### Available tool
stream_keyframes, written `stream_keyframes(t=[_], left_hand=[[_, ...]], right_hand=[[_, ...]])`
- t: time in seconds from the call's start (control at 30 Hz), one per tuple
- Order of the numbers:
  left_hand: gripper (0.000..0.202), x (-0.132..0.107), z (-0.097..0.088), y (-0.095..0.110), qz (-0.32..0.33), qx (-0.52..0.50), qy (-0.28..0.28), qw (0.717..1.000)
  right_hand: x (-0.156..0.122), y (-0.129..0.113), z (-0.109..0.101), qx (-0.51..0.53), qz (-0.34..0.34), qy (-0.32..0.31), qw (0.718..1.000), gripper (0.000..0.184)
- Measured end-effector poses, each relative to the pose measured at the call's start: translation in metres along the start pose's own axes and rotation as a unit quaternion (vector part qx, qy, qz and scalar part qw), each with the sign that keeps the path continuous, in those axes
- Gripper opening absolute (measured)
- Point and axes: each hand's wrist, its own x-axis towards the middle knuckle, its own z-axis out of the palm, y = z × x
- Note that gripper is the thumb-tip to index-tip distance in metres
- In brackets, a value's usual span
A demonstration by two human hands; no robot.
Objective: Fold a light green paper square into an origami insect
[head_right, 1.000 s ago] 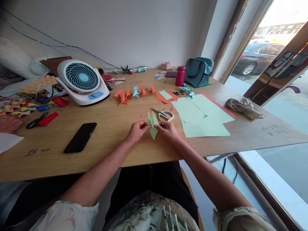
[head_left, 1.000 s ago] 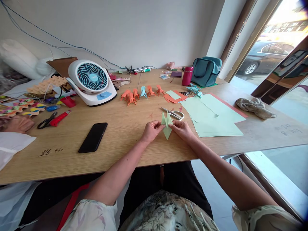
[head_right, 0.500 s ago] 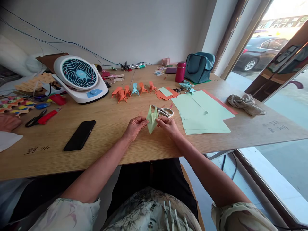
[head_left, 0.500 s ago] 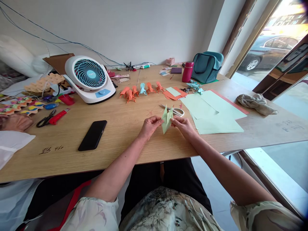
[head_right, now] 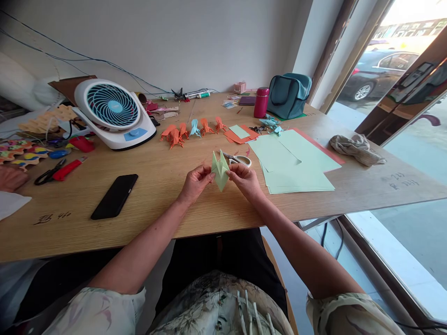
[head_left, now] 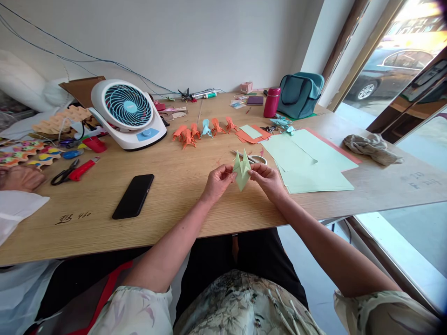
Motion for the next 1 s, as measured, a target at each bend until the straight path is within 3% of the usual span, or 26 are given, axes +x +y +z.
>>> stream_keyframes(t=[0.17, 0.27, 0.37, 0.43, 0.6, 0.7, 0.9, 1.0], left_hand=[[0.023, -0.003, 0.001, 0.004, 0.041, 0.046, 0.004, 0.998], [0.011, -0.009, 0.003, 0.013, 0.105, 0.106, 0.005, 0.989], [0.003, -0.016, 0.005, 0.021, 0.255, 0.236, -0.031, 0.937], [0.008, -0.020, 0.006, 0.023, 0.301, 0.289, -0.057, 0.907], [0.009, -0.026, 0.006, 0.024, 0.274, 0.377, -0.057, 0.883], [0.009, -0.030, 0.005, 0.023, 0.272, 0.415, -0.068, 0.865], [0.013, -0.050, 0.003, 0.020, 0.307, 0.538, -0.155, 0.770], [0.017, -0.058, 0.005, 0.021, 0.328, 0.571, -0.163, 0.734]], right_hand=[[-0.001, 0.000, 0.002, 0.006, -0.029, -0.017, 0.999, 0.039], [-0.002, 0.002, 0.001, -0.014, -0.047, -0.036, 0.998, 0.037], [-0.002, 0.003, -0.001, -0.054, -0.065, -0.052, 0.995, 0.036], [-0.002, 0.004, -0.002, -0.084, -0.073, -0.056, 0.992, 0.033], [-0.003, 0.007, -0.008, -0.169, -0.056, -0.047, 0.983, 0.018], [-0.005, 0.011, -0.015, -0.215, -0.026, -0.010, 0.976, 0.022], [-0.003, 0.013, -0.027, -0.270, -0.019, 0.071, 0.960, 0.017], [-0.002, 0.009, -0.025, -0.284, -0.027, 0.086, 0.955, 0.015]])
